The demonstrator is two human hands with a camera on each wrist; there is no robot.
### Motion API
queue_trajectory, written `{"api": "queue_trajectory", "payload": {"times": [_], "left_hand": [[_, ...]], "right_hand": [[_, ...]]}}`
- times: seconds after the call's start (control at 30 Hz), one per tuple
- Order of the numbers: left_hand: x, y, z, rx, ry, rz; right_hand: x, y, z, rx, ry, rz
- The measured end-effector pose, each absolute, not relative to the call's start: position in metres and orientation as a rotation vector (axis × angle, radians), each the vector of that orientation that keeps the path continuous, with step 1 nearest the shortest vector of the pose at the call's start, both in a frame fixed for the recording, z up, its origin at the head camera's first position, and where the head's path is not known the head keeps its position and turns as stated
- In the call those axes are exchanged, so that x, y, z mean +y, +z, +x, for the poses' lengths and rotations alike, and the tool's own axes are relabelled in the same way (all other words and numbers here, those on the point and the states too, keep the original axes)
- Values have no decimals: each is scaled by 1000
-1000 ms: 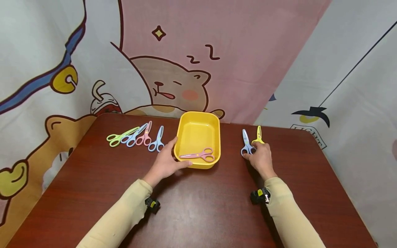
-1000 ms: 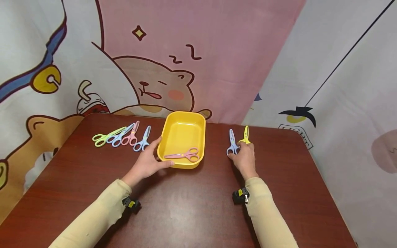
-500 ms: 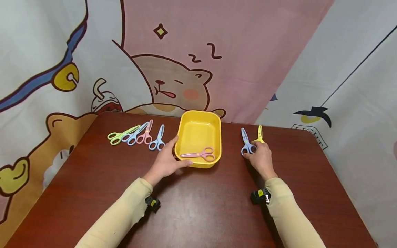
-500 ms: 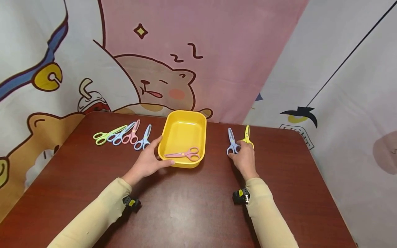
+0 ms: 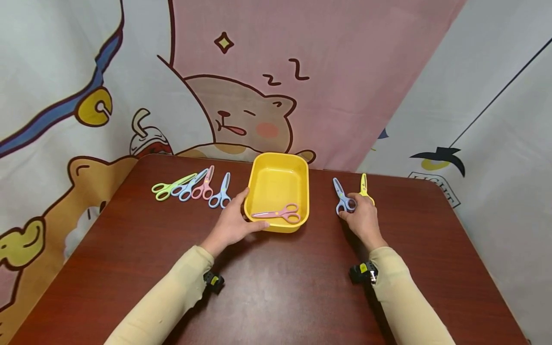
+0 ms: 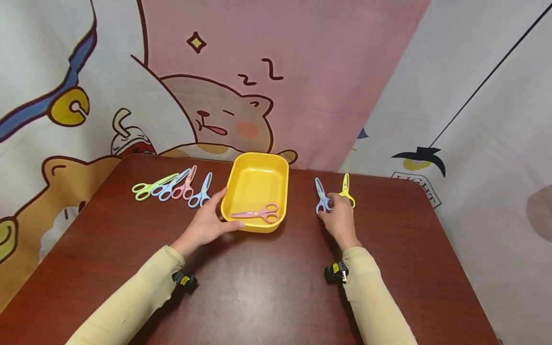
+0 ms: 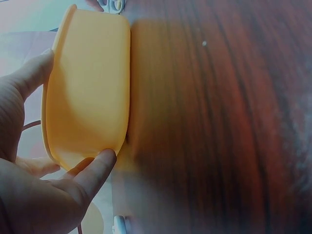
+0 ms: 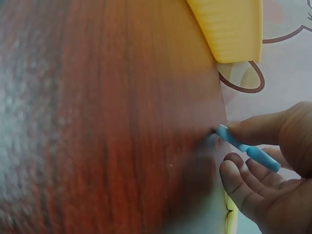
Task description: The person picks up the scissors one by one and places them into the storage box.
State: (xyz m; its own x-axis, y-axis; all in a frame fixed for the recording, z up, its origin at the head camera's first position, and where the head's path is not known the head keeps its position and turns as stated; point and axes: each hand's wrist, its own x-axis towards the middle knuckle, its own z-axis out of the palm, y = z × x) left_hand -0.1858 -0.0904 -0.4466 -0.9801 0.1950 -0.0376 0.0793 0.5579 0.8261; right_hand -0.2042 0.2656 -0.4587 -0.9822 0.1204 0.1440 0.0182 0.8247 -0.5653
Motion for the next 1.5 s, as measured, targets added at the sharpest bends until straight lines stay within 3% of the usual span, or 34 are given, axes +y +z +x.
{"api": "queue_trajectory", "payload": {"times": [1.5], "left_hand": [[-90,-448,-187,2661,1435,241]], "right_hand": [[266,-457,-202,-2767,909,-146]]}}
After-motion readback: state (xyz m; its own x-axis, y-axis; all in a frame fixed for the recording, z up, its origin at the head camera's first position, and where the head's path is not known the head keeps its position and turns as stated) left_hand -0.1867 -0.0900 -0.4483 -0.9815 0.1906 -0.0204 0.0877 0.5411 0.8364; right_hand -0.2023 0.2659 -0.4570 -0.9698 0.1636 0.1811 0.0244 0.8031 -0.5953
